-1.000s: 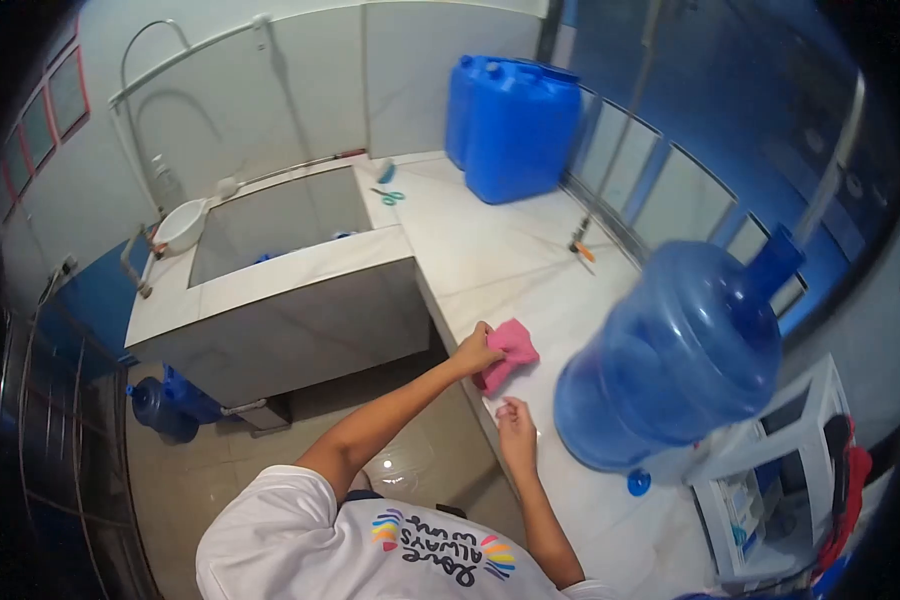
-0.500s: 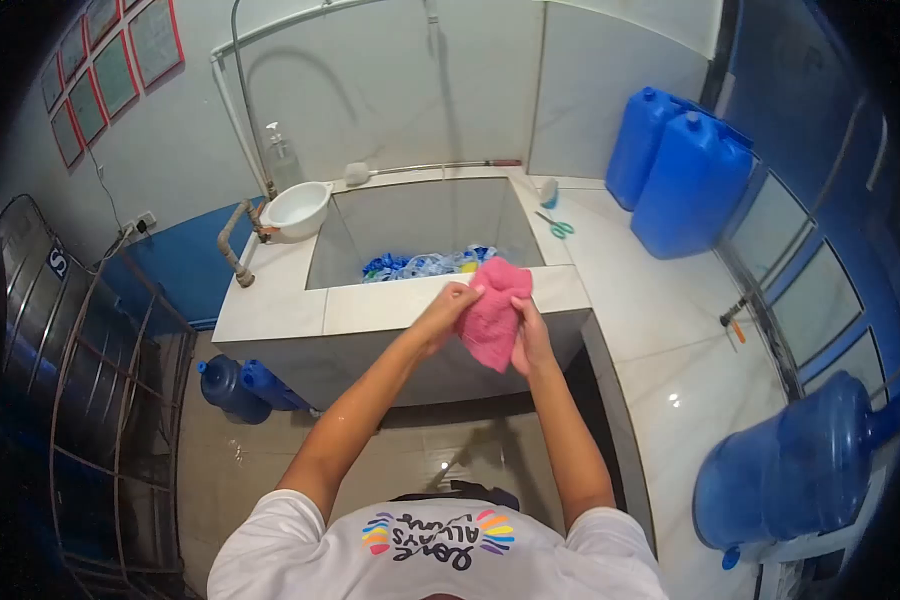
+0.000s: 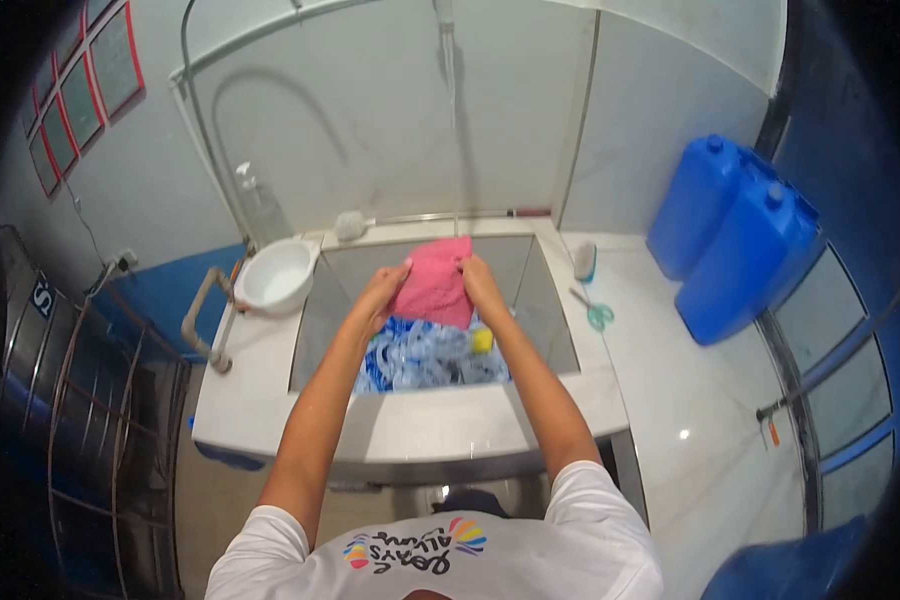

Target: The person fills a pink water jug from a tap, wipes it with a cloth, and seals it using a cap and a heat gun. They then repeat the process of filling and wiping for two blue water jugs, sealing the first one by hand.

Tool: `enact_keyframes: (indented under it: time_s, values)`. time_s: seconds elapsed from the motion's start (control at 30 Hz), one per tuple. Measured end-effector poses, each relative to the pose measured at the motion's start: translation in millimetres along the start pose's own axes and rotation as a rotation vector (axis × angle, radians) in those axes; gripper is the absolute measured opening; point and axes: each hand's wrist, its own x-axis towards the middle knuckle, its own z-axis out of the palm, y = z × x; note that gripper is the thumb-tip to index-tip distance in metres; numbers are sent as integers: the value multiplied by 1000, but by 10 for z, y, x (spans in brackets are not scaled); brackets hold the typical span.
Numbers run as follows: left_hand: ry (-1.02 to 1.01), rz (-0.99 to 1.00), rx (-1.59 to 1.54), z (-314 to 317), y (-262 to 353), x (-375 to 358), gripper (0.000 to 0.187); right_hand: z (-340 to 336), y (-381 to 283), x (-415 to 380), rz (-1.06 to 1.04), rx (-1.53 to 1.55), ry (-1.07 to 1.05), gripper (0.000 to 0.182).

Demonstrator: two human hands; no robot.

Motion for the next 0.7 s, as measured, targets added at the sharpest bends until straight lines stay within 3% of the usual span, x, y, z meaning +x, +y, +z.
enact_keyframes:
  time_s: [0.03,0.07,0.1,0.13,0.17,0.23,0.27,0.33,0.43,0.5,0.53,0.6,0.63,0.7]
  values:
    - [-34,-63,-58,-50,-20,270,32,23,-19,210,167,111,23,30]
    - [-68,-132,-117,-88,-52,526,30,14,193,528,158,114,27,30]
    - [-20,-158,-179,-103,-88,760,18,24,590,892,194,-84,-54,32]
    - [-23,-156,-181,-118,-205,1072,18,10,821,1196,231,-284,-137,33]
    - [-41,-117,-207,-156,-393,1382,13,2,847,1413,235,-287,-140,33]
    - [-52,-95,-234,-118,-614,1736,10,59,803,1758,120,-831,-227,25]
    - [14,-77,-161,37,-689,1865,12,85,728,1848,132,-831,-236,25]
    - [84,-76,-84,186,-852,2071,15,132,524,1923,519,-53,-362,18]
    - [-55,-42,-100,236,-1062,2386,21,111,429,1995,656,131,-440,13]
    - [-115,176,73,231,-1193,2589,20,51,394,2013,626,119,-448,13]
    - [-117,172,73,236,-1085,2555,20,28,356,2020,586,108,-458,14]
    - [-60,-70,661,226,-744,2397,29,1,214,2024,578,118,-441,14]
    - [-65,-72,660,190,-718,2430,29,-20,166,2020,569,126,-426,13]
    - [-28,343,838,132,-699,2464,28,-61,85,1975,556,135,-462,16]
